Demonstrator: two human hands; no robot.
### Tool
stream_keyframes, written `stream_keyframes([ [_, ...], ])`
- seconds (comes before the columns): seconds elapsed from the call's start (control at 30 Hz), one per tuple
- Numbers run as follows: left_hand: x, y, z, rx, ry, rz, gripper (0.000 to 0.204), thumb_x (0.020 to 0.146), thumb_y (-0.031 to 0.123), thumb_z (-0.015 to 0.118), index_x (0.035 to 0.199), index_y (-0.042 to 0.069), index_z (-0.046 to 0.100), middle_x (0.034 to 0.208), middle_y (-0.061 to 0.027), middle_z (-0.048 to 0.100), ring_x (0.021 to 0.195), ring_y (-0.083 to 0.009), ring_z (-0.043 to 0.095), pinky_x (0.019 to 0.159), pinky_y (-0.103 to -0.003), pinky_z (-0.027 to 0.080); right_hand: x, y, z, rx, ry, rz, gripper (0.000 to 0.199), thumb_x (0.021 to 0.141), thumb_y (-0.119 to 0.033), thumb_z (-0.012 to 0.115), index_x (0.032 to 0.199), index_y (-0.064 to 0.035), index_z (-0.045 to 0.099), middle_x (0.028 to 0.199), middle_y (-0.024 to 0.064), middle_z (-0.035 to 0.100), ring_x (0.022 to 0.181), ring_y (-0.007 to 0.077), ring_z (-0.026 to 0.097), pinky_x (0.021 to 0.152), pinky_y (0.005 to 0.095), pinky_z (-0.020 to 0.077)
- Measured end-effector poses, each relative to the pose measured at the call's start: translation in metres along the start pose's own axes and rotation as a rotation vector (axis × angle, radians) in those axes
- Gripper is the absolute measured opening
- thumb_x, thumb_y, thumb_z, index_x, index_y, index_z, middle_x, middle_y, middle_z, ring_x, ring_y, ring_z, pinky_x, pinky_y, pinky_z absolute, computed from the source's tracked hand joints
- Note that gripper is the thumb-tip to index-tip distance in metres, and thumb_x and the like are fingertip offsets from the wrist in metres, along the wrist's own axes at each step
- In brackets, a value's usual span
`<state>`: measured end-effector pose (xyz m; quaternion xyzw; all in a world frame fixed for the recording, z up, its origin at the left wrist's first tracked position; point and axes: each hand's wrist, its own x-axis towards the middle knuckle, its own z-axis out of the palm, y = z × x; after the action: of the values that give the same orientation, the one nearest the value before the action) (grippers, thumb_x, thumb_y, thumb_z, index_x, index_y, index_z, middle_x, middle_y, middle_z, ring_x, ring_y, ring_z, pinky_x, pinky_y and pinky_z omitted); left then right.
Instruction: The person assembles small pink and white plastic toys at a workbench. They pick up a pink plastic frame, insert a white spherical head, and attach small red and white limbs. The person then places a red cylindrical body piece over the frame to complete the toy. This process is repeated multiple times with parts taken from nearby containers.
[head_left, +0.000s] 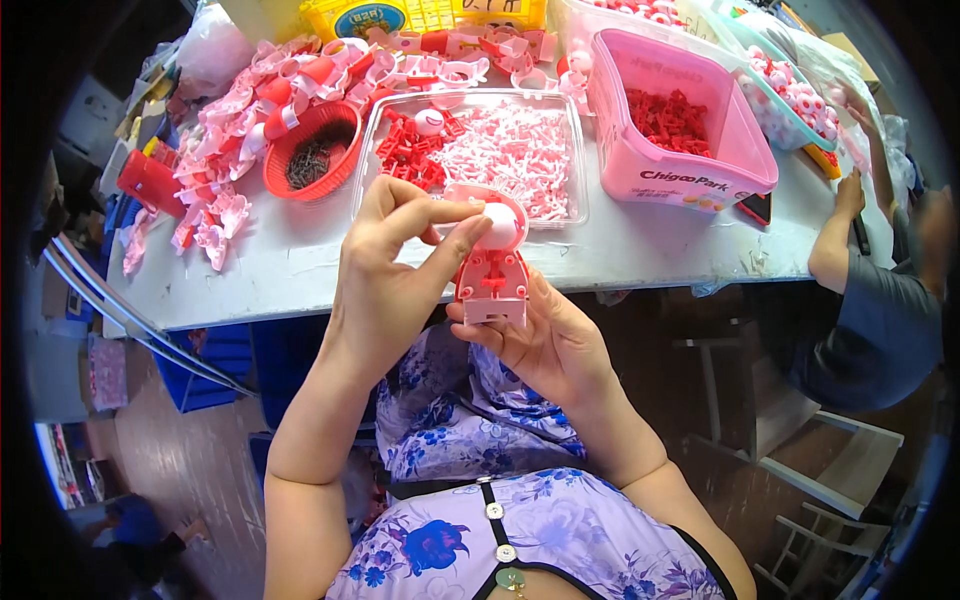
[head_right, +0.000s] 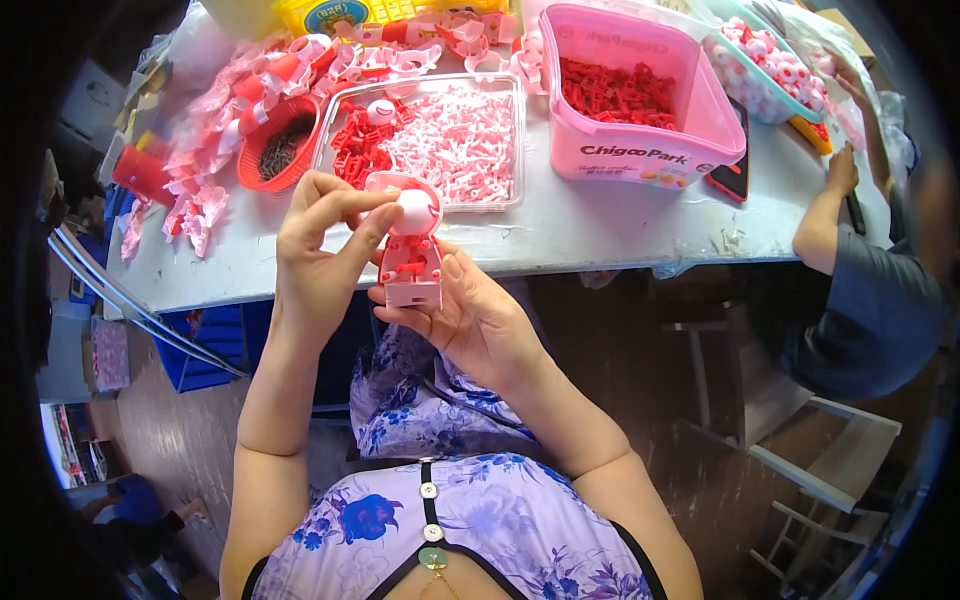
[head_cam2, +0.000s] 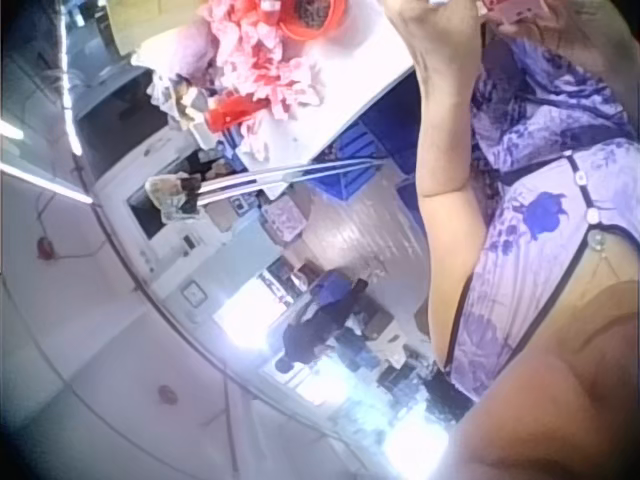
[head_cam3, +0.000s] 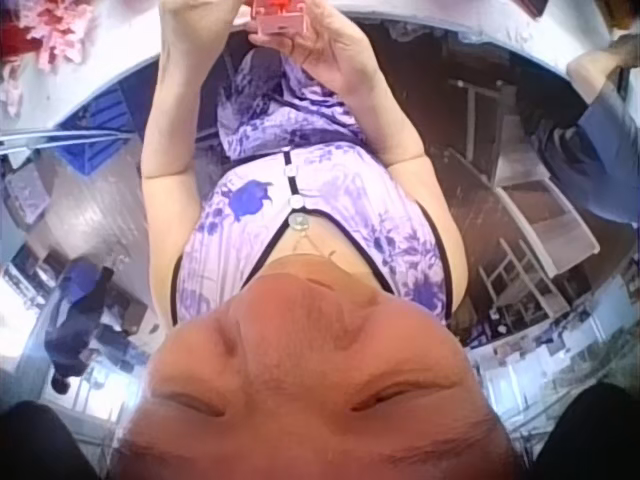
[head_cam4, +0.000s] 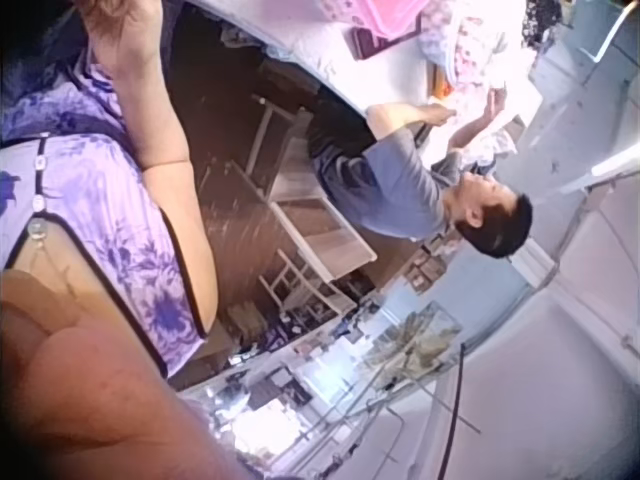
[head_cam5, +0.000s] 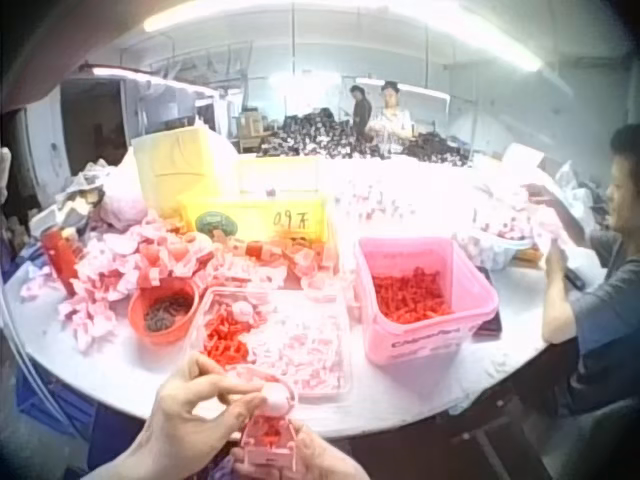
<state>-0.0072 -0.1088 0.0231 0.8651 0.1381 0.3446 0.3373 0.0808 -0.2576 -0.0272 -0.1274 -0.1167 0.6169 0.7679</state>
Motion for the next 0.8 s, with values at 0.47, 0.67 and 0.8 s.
stream_keyframes([
  [0.47, 0.005, 0.023, -0.002, 0.08, -0.284, 0.158, 0.017, 0.069, 0.002, 0.077, 0.085, 0.006, 0.071, 0.078, -0.0061, 0.05, 0.073, -0.0202, 0.051, 0.064, -0.031, 0.042, -0.017, -0.007, 0.01, 0.019, 0.221, -0.026, 0.041, 0.104, -0.031, 0.036, 0.137, -0.0058, 0.038, 0.13, 0.011, 0.051, 0.121, 0.0205, 0.052, 0.107, 0.0417, 0.0426],
  [0.67, 0.005, 0.02, 0.008, -0.201, -0.37, -0.027, 0.011, 0.076, 0.005, 0.075, 0.087, 0.005, 0.073, 0.08, -0.0043, 0.053, 0.075, -0.0157, 0.051, 0.067, -0.028, 0.042, -0.037, -0.022, 0.007, -0.026, 0.246, 0.001, 0.048, 0.104, -0.032, 0.035, 0.14, -0.0003, 0.032, 0.134, 0.0171, 0.048, 0.123, 0.028, 0.051, 0.106, 0.0415, 0.0437],
  [0.8, 0.038, -0.016, 0.0, -0.194, -0.165, 0.008, 0.01, 0.082, 0.004, 0.07, 0.092, 0.002, 0.073, 0.084, -0.0048, 0.06, 0.079, -0.0122, 0.054, 0.072, -0.026, 0.043, -0.04, -0.033, 0.008, -0.074, 0.253, -0.033, 0.057, 0.102, -0.033, 0.039, 0.144, 0.0023, 0.024, 0.139, 0.0247, 0.041, 0.125, 0.0331, 0.049, 0.106, 0.0416, 0.0431],
])
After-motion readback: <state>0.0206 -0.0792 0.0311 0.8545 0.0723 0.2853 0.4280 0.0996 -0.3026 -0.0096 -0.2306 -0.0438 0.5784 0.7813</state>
